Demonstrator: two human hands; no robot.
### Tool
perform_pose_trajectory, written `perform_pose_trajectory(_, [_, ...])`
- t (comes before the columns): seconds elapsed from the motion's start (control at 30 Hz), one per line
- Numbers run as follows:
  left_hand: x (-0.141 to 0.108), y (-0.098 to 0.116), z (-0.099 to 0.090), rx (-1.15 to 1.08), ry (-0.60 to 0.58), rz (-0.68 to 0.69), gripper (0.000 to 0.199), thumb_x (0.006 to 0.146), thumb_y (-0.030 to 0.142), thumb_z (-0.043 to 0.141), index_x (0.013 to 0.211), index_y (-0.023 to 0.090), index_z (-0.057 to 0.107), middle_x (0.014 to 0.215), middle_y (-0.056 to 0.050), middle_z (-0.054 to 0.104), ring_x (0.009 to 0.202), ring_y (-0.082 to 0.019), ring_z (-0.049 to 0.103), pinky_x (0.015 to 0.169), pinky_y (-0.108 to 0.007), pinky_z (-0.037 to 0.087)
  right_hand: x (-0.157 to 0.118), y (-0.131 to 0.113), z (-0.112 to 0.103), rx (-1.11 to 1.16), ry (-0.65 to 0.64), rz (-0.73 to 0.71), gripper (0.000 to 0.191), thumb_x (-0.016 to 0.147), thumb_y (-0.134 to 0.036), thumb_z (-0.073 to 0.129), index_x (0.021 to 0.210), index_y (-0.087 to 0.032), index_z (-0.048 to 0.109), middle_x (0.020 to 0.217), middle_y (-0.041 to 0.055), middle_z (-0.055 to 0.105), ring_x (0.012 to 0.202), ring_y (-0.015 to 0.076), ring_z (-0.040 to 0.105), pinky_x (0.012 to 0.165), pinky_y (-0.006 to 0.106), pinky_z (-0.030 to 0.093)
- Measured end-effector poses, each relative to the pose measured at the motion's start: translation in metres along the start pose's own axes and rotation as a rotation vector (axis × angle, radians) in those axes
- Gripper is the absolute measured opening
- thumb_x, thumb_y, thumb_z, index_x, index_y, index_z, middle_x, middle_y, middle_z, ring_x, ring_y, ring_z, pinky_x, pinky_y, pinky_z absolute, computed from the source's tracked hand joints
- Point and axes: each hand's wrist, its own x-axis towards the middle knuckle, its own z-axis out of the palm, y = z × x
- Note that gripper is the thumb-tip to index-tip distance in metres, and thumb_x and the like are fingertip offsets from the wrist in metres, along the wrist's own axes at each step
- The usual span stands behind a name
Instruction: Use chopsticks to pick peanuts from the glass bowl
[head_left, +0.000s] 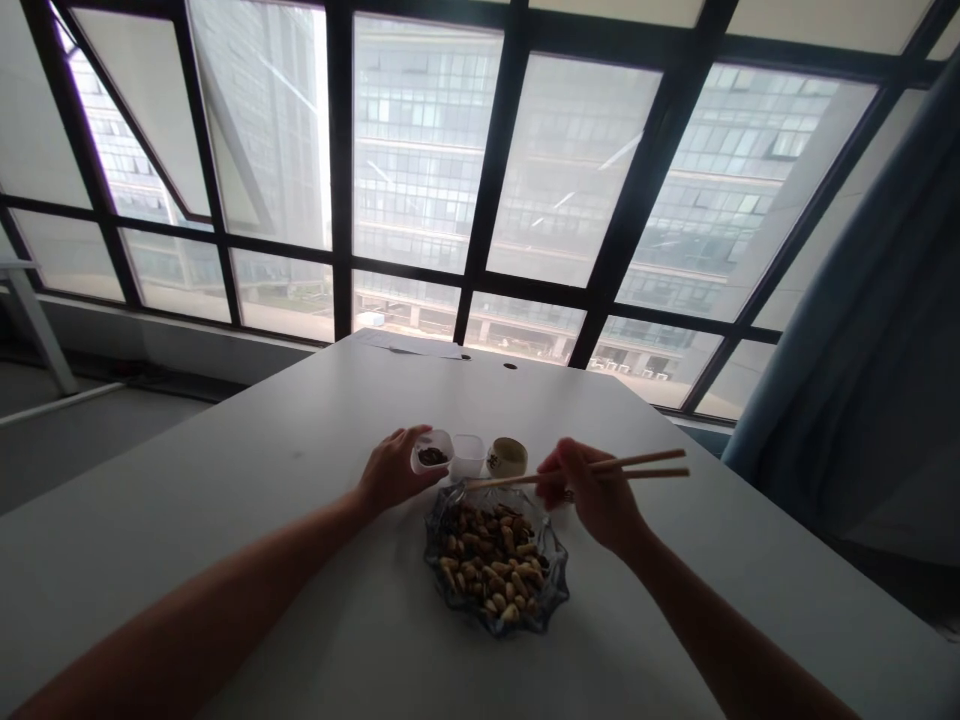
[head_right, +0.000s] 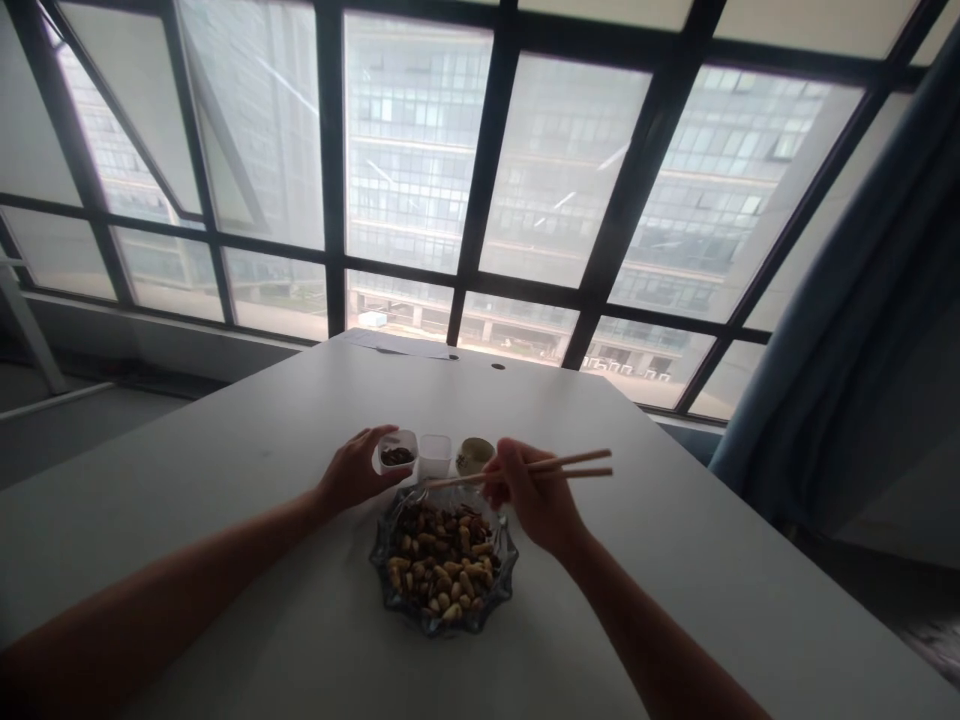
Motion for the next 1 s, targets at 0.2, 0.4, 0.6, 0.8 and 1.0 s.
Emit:
perform_pose_trajectory(0.2, [0.0,0.0,-0.001,0.025,-0.018,-0.058,0.062,0.072,0.053,0.073,0.123,0.021,0.057,0.114,-0.011,0.07,0.104,-0.029,0.067,0.092,-0.042,0.053,-0.006,-0.021,-0.037,-0.025,-0.489,0.298,0.064,0.081,-0.075,0.055,0.063,-0.014,0.062,0.047,0.0039,0.064,0.035,0.0115,0.056,0.035,0.02,0.041])
perform_pose_trajectory(0.4, [-0.001,0.0,-0.004,0.062,-0.035,-0.086,0.061,0.072,0.055,0.071,0.123,0.022,0.057,0.111,-0.01,0.071,0.102,-0.028,0.067,0.09,-0.041,0.053,-0.007,-0.012,-0.026,-0.104,-0.552,0.257,0.061,0.086,-0.071,0.051,0.069,-0.013,0.061,0.054,0.0034,0.067,0.042,0.0109,0.062,0.04,0.019,0.046])
perform_pose_trajectory(0.6, [0.0,0.001,-0.005,0.084,-0.073,-0.101,0.062,0.073,0.056,0.07,0.122,0.022,0.057,0.109,-0.01,0.071,0.098,-0.028,0.068,0.086,-0.041,0.054,-0.008,0.002,-0.011,-0.127,-0.352,0.132,0.056,0.086,-0.069,0.053,0.071,-0.016,0.059,0.056,0.001,0.064,0.044,0.012,0.062,0.039,0.02,0.045])
perform_pose_trajectory(0.8, [0.0,0.001,-0.005,0.089,-0.089,-0.113,0.062,0.072,0.056,0.07,0.123,0.023,0.057,0.109,-0.009,0.072,0.097,-0.028,0.069,0.084,-0.04,0.055,-0.006,-0.007,-0.019,-0.056,-0.155,0.134,0.061,0.082,-0.074,0.053,0.068,-0.015,0.059,0.05,0.0003,0.061,0.039,0.0108,0.058,0.037,0.02,0.043])
perform_pose_trajectory(1.0, [0.001,0.0,-0.006,0.083,-0.12,-0.136,0.064,0.073,0.057,0.07,0.124,0.021,0.056,0.11,-0.01,0.071,0.096,-0.029,0.068,0.084,-0.041,0.054,-0.011,-0.019,-0.017,-0.019,-0.581,0.304,0.061,0.082,-0.074,0.054,0.067,-0.015,0.06,0.051,0.0015,0.065,0.037,0.0115,0.058,0.037,0.021,0.045])
